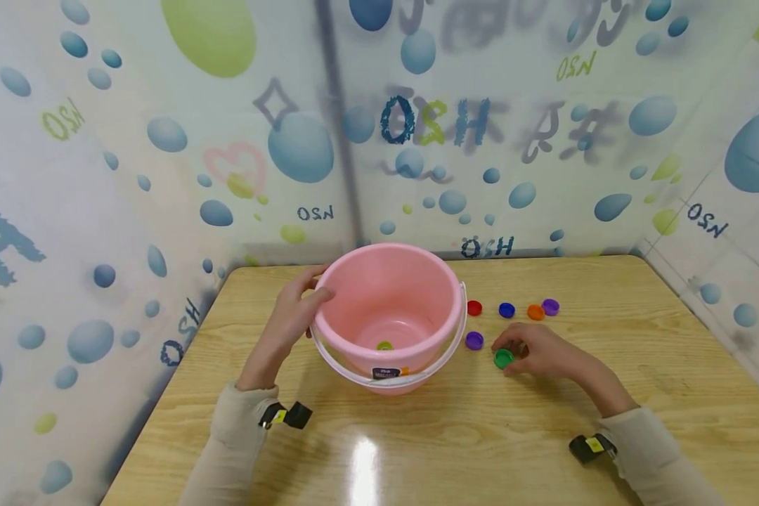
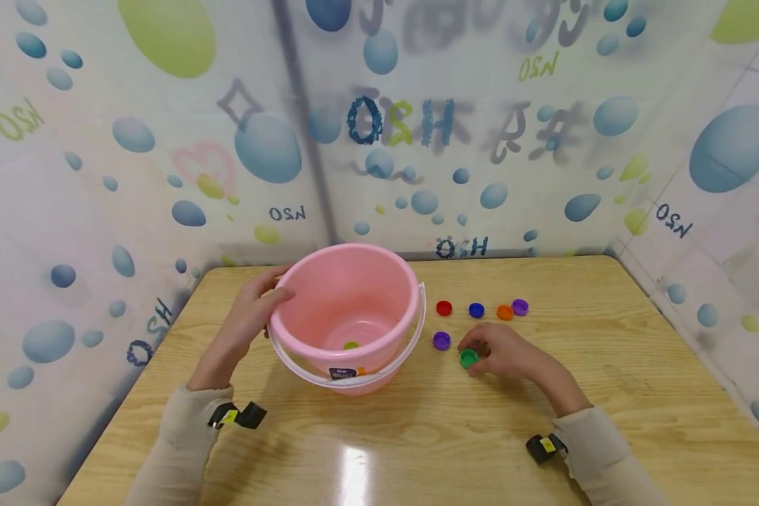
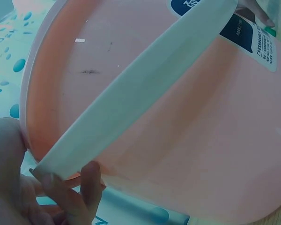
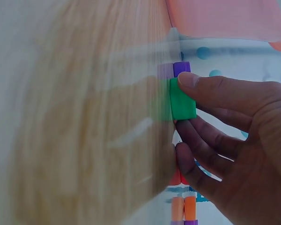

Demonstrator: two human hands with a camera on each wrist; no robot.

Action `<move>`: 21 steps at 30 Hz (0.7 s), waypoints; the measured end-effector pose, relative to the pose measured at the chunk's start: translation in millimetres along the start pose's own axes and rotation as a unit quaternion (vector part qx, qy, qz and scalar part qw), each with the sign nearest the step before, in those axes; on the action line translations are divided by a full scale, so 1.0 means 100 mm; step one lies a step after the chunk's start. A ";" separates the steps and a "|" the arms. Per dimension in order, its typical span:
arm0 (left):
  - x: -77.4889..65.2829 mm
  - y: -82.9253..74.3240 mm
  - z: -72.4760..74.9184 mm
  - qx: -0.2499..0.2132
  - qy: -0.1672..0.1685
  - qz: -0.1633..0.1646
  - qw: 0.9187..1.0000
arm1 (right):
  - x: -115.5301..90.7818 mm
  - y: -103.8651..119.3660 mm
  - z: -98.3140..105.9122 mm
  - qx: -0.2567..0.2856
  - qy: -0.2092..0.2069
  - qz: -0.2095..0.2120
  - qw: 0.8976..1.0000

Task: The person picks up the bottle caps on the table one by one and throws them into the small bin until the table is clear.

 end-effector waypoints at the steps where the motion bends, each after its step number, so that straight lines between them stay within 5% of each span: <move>1: 0.00 0.00 0.00 0.000 0.000 0.000 1.000 | 0.00 0.00 0.00 0.002 0.001 0.001 1.000; 21: 0.01 0.01 0.00 0.000 0.002 0.007 1.000 | -0.01 -0.01 0.01 0.013 0.003 0.003 1.000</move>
Point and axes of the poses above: each hand's wrist, its own x-axis towards the middle knuckle, its own z-axis out of the back of the hand, y = z × x, the point moved 9 cm from there along x, towards the middle knuckle, and after that the axes turned 7 degrees about z, right-handed, at the moved point
